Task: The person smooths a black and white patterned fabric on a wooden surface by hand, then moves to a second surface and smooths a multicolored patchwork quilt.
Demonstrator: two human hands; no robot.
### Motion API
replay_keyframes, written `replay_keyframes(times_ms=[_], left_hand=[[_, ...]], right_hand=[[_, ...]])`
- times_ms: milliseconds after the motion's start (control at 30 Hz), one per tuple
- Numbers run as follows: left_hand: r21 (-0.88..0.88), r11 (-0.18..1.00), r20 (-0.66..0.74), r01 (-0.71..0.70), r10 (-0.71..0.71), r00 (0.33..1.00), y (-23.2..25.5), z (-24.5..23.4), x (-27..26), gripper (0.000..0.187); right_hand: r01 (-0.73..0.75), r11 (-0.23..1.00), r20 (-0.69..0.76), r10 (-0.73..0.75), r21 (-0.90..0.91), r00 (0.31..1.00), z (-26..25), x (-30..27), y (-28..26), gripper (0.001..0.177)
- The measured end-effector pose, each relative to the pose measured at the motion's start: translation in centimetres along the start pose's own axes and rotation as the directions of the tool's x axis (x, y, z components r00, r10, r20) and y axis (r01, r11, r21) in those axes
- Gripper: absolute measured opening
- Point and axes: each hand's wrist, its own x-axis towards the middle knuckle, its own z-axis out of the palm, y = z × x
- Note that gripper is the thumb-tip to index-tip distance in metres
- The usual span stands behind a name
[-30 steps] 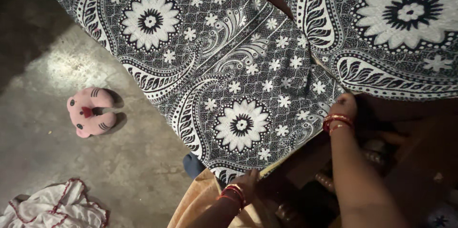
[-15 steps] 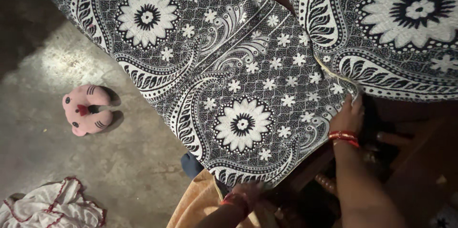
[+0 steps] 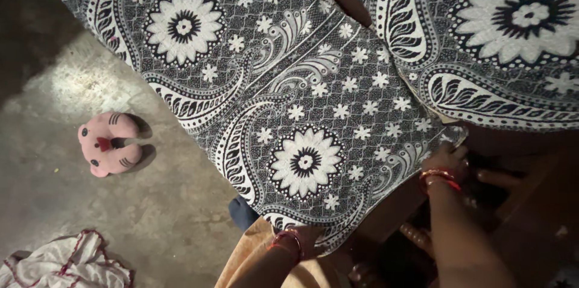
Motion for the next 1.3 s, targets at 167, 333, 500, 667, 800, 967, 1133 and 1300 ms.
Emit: replay_keyframes(times_ms=[167,333,500,667,800,967,1133,1300], left_hand=[[0.166,0.971,-0.200,0.175,-0.140,0.970,3.3,-9.2,4.8,0.025],[0.306,0.861,-0.543,0.407,-0.193,0.817,3.2,-20.4,7.7,0.030],[0.206,0.760,-0.562,0.616,-0.424,0.711,3.0,-30.9,7.1,0.088],[0.084,0.710,-0.631,0.699,-0.504,0.589,0.4,-38.1,5.6,0.133],[0.190,0.702,-0.424,0.686,-0.572,0.702,-1.4,-40.9,6.2,0.159],[0.139,0.693,-0.347,0.708,-0.635,0.690,-1.3,-40.5,7.6,0.170],[0.138,0.668,-0.330,0.731,-0.665,0.670,-0.9,-40.6,7.9,0.167],[0.182,0.627,-0.249,0.758,-0.716,0.652,0.3,-41.9,7.7,0.166]], right_hand=[[0.159,0.983,-0.232,-0.134,0.093,0.963,-4.8,-0.8,-5.2,0.031],[0.393,0.919,-0.423,-0.341,0.039,0.839,-5.9,-1.4,-11.9,0.033],[0.585,0.796,-0.427,-0.480,0.155,0.766,-6.2,0.2,-17.3,0.040],[0.627,0.749,-0.238,-0.583,0.213,0.777,-8.4,1.5,-22.9,0.044],[0.717,0.679,-0.211,-0.686,0.159,0.696,-10.5,2.7,-28.4,0.044],[0.790,0.595,-0.275,-0.742,0.148,0.611,-13.0,5.8,-37.0,0.065],[0.828,0.551,-0.167,-0.811,0.103,0.560,-12.1,10.1,-43.9,0.085],[0.688,0.684,-0.074,-0.694,0.243,0.716,-9.3,13.3,-45.5,0.100]])
